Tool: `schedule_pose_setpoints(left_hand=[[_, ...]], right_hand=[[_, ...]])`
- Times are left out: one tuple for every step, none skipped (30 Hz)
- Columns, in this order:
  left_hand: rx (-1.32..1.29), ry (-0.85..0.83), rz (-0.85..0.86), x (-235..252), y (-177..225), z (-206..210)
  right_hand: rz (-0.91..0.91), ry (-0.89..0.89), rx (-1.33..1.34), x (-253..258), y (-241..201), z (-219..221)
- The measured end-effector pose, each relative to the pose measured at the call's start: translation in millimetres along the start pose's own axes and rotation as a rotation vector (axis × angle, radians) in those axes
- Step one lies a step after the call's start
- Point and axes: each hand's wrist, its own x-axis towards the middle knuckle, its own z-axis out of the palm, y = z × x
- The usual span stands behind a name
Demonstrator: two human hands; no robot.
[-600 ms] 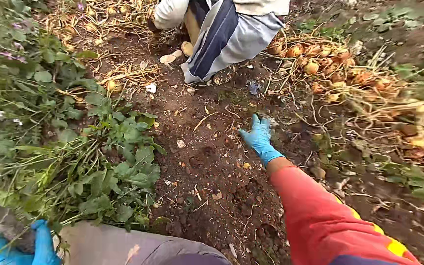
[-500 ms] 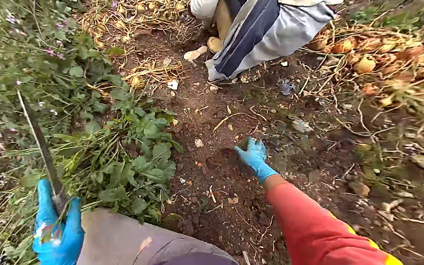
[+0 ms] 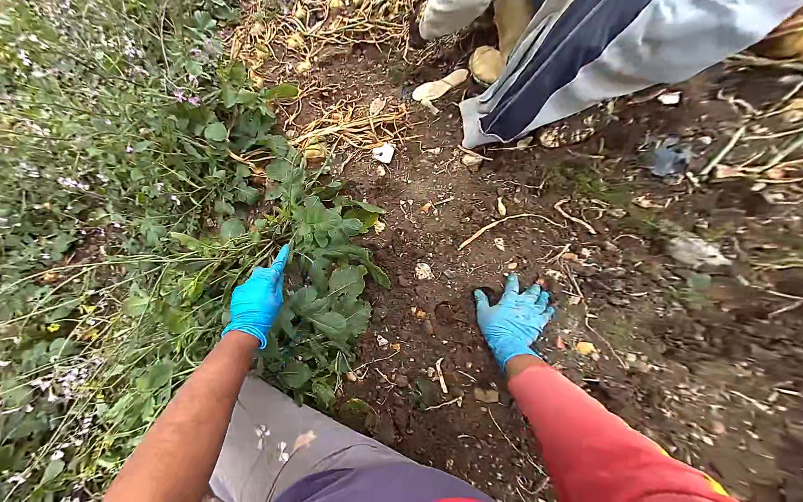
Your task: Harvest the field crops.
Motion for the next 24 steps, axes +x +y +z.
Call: schedule_pose_setpoints(left_hand=[[0.041,-0.002,-0.077,4.8,-18.2,3.1],[0.083,-0.02,-0.162,6.5,-38.2,6.2],[0.119,-0.047,-0.24,5.4,-57.6,8.7],[0.138,-0.079,-0.307,2.0,-73.9,10.9],[0.131,-0.099,-0.342,-3.3,-85.9,13.6],[0.107,-0.117,-0.365,-9.4,-93.6,17.4],[0.071,-0.128,-0.379,-15.5,-97.9,22.5],[0.032,-0.133,-0.395,-20.4,-100.2,29.7],[-0.001,-0.133,-0.414,-23.2,-100.3,36.8],[-0.019,-0.137,-0.43,-23.5,-98.7,41.4],[-0.03,-0.143,-0.439,-22.4,-96.0,42.4],[-0.046,-0.149,-0.44,-21.6,-93.5,40.4],[-0.062,-0.155,-0.433,-22.0,-92.8,37.3],[-0.081,-0.16,-0.421,-22.9,-92.6,32.4],[-0.098,-0.162,-0.413,-22.9,-92.0,25.7],[-0.117,-0.158,-0.411,-22.4,-89.3,16.9],[-0.142,-0.14,-0.415,-23.3,-83.8,7.1],[-0.166,-0.102,-0.418,-26.4,-75.8,-2.2],[-0.187,-0.047,-0.401,-30.7,-66.3,-9.8],[-0.212,0.006,-0.364,-35.1,-56.7,-14.9],[-0.232,0.055,-0.317,-38.7,-48.4,-16.9],[-0.238,0.092,-0.269,-41.0,-42.2,-15.6],[-0.223,0.116,-0.233,-42.0,-38.6,-10.7],[-0.199,0.115,-0.22,-41.5,-38.5,-2.1]], right_hand=[[0.001,0.002,0.002,0.2,0.8,0.7],[0.001,0.003,-0.001,0.7,1.7,1.8],[-0.001,0.005,-0.006,1.1,2.4,2.3],[-0.002,0.005,-0.008,1.8,3.2,2.7],[0.0,0.006,-0.006,2.3,3.7,3.2],[0.0,0.005,-0.001,2.4,4.2,3.8],[0.0,0.0,0.003,1.5,4.3,3.7],[-0.001,-0.001,0.002,0.4,4.6,3.9],[-0.002,0.003,-0.001,0.2,4.8,4.4],[-0.002,0.006,-0.002,0.5,4.6,4.4],[-0.001,0.01,-0.002,1.0,4.4,4.2],[0.0,0.011,-0.006,2.0,4.4,3.8],[-0.002,0.011,-0.011,2.4,4.8,3.4],[-0.005,0.008,-0.012,2.2,5.4,3.2],[-0.009,0.003,-0.008,2.6,5.5,2.9],[-0.013,0.0,-0.001,3.0,5.0,1.6],[-0.019,-0.005,0.01,2.4,4.3,-0.6],[-0.025,-0.014,0.024,0.9,3.7,-4.1],[-0.029,-0.023,0.026,-0.4,3.4,-6.1],[-0.03,-0.026,0.03,-1.2,3.3,-6.7],[-0.03,-0.026,0.031,-1.2,3.4,-6.1],[-0.03,-0.023,0.03,-0.6,3.5,-5.0],[-0.03,-0.018,0.029,-0.1,3.5,-4.3],[-0.033,-0.014,0.028,-0.1,3.8,-3.7]])
